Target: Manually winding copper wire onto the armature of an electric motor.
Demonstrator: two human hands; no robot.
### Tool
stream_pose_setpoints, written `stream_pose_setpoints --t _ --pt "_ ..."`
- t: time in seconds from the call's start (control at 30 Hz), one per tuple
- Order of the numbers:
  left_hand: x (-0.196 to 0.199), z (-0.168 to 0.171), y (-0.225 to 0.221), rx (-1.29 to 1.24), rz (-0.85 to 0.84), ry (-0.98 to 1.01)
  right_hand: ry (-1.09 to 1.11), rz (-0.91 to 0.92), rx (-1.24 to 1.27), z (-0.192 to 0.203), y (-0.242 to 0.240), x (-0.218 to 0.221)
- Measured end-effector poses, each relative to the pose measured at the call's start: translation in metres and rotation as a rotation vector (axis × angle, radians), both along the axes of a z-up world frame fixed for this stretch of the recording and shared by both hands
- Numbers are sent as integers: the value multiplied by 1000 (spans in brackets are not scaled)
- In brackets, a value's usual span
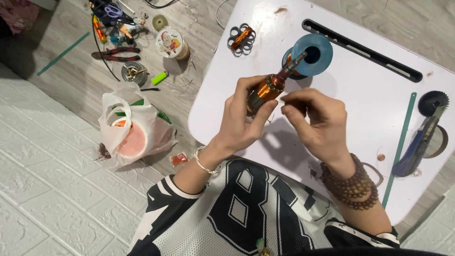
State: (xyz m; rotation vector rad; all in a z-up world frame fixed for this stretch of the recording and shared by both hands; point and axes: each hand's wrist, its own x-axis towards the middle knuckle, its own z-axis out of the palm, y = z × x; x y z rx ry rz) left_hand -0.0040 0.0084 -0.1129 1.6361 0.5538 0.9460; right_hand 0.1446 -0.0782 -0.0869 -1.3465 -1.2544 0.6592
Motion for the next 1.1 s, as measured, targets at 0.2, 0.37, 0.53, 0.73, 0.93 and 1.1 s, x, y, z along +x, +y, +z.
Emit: stream_pose_setpoints --t 0.2,0.37,0.53,0.73,0.93,1.1 --pt "3 -13 -9 -234 -68 -121 11 -50 66 -12 2 -3" --pt "3 -26 -16 -487 -234 -270 25 -77 163 -16 1 -6" --pt "8 -23 -14 -465 -196 -284 2 -71 179 -13 1 -6" --pt "14 -18 -14 -448 -192 -303 -9 -83 204 -16 1 -4" --pt "24 -17 -11 -432 -247 -332 -7 -105 257 -18 1 0" --pt "32 -15 -12 -461 -280 -339 -31 -114 284 -14 -2 7"
